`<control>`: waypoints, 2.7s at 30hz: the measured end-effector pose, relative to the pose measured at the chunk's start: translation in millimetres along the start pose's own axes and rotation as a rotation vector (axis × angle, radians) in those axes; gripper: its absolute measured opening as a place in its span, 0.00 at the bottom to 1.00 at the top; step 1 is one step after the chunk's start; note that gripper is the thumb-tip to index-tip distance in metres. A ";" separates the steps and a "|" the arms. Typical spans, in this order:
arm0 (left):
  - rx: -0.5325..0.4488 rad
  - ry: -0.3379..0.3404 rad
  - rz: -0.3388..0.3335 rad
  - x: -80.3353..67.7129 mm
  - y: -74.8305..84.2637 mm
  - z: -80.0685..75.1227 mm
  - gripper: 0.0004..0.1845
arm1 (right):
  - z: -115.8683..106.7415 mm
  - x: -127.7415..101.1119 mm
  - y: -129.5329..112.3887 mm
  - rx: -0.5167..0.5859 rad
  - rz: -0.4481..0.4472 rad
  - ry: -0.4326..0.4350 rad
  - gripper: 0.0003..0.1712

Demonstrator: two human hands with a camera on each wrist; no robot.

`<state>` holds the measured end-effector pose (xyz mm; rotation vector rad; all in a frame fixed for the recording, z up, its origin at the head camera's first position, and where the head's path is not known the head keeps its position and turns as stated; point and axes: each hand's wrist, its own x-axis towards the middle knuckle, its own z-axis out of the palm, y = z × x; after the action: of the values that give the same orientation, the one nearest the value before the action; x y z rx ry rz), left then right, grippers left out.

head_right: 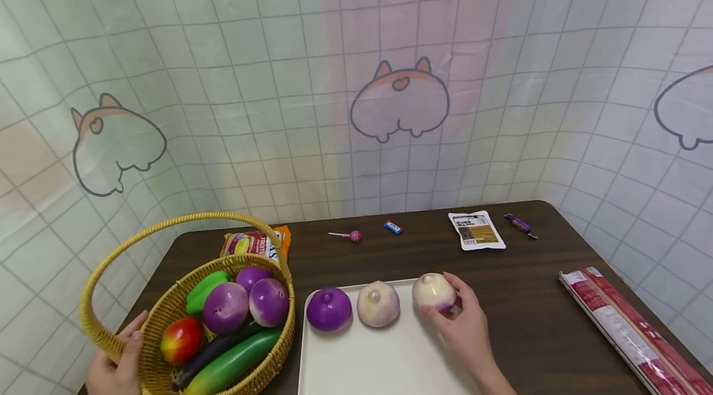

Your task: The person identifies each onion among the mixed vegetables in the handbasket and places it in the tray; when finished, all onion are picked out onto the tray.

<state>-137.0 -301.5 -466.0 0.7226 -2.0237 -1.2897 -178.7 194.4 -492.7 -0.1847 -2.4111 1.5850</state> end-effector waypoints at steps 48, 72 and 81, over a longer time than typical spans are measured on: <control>0.013 -0.010 -0.004 2.5 -3.3 0.0 0.18 | 2.5 -1.1 5.6 -0.210 -0.110 -0.054 0.48; -0.060 0.038 0.022 1.2 -1.9 2.8 0.19 | -5.0 0.5 -11.2 0.076 -0.223 0.297 0.26; -0.049 0.029 0.029 0.0 -1.9 2.2 0.19 | 19.8 -10.2 -43.1 0.242 -0.393 0.185 0.23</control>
<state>-138.4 -301.0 -468.4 0.6838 -1.9658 -1.3001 -173.1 157.2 -462.0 0.1703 -1.9488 1.5742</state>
